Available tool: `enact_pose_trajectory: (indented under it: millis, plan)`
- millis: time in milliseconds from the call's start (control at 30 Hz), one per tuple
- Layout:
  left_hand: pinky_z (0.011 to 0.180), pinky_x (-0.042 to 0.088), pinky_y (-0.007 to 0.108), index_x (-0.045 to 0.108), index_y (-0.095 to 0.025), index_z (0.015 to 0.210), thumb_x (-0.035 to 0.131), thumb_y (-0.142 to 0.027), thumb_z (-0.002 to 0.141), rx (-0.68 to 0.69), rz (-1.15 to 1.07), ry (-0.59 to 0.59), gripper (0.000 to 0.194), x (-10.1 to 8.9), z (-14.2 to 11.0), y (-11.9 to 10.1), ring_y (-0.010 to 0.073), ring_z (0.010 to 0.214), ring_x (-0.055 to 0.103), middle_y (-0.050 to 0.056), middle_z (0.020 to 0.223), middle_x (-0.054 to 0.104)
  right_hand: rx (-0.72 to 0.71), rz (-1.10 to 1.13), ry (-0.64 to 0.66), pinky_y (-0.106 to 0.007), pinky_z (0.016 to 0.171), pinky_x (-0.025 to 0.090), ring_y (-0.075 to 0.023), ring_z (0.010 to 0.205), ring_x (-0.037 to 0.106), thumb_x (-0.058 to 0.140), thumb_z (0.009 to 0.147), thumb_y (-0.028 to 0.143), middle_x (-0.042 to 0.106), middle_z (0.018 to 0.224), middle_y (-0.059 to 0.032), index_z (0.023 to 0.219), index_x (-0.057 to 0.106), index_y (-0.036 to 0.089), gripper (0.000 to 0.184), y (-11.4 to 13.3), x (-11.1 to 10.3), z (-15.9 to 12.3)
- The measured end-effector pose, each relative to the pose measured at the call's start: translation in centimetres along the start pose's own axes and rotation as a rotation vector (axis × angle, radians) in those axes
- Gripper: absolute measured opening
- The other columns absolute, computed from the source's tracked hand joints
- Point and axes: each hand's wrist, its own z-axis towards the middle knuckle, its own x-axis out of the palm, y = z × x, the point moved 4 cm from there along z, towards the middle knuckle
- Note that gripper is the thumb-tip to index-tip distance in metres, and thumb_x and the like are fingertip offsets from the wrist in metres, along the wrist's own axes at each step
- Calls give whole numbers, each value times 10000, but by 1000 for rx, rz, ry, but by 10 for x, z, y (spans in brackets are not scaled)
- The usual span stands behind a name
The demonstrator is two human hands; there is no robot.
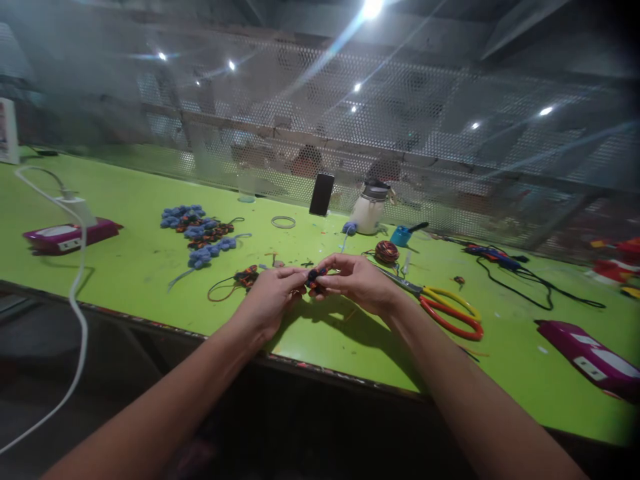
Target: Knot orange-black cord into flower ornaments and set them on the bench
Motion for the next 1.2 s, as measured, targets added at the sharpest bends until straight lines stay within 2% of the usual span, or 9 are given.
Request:
enact_pose_trajectory:
  millis: [133,233,333,433,567,700,900,1000,1200]
  plan:
    - [496,336,180,640,-93,664,643,-250,713,-2,-79,33,164,1,-3,1,78,576,462,22,645,543,10,10,-11,-343,730,517,-142,719,629,723,663,250,645,819,-39,890,597,170,272,-3,-1,1]
    - [532,362,178,660,-89,720,662,-263,712,6,-75,74,174,4,-3,0,79,608,479,37,693,579,19,11,17,-326,691,517,-137,678,623,714,678,256,640,796,-40,896,597,166,263,-4,0,2]
    - [545,374,170,674,-82,757,699,-232,680,3,-47,44,170,2,-2,0,73,612,488,47,718,603,18,45,37,-327,680,516,-139,694,614,694,700,295,635,806,-38,890,604,165,248,-2,1,1]
    - [497,358,160,677,-81,779,704,-219,675,-29,-66,18,174,0,-1,2,63,582,480,51,728,607,25,45,-10,-319,659,508,-120,658,584,659,726,364,624,784,-27,844,617,157,242,1,-3,1]
    - [497,365,156,674,-89,780,709,-194,668,-20,-68,20,158,0,-1,1,81,660,517,74,825,620,13,-68,-89,-267,636,460,-96,619,548,641,732,405,620,738,-30,759,633,135,271,4,-10,0]
    - [501,354,158,666,-98,734,726,-195,645,-54,-52,23,144,-1,-1,1,85,683,526,60,809,619,-23,-171,-31,-247,612,421,-99,637,536,677,704,354,621,735,-28,765,643,139,226,6,-8,-1]
    - [495,344,147,642,-104,709,725,-163,647,-82,-90,77,120,-2,-1,3,62,630,501,27,742,582,-29,-196,59,-254,632,416,-90,608,518,679,707,289,600,715,-9,790,625,145,174,7,-3,-4]
    - [552,371,153,640,-109,759,700,-133,669,-93,-119,109,111,-1,-2,3,76,701,523,35,803,585,-38,-204,81,-259,648,418,-90,613,522,665,717,278,595,713,-5,788,620,146,156,9,-2,-5]
    - [531,344,161,619,-97,767,645,-96,687,-106,-109,190,85,4,-7,1,88,711,514,40,798,575,-31,-238,83,-251,647,413,-89,616,523,654,719,236,594,702,-1,794,628,142,123,10,-3,-6]
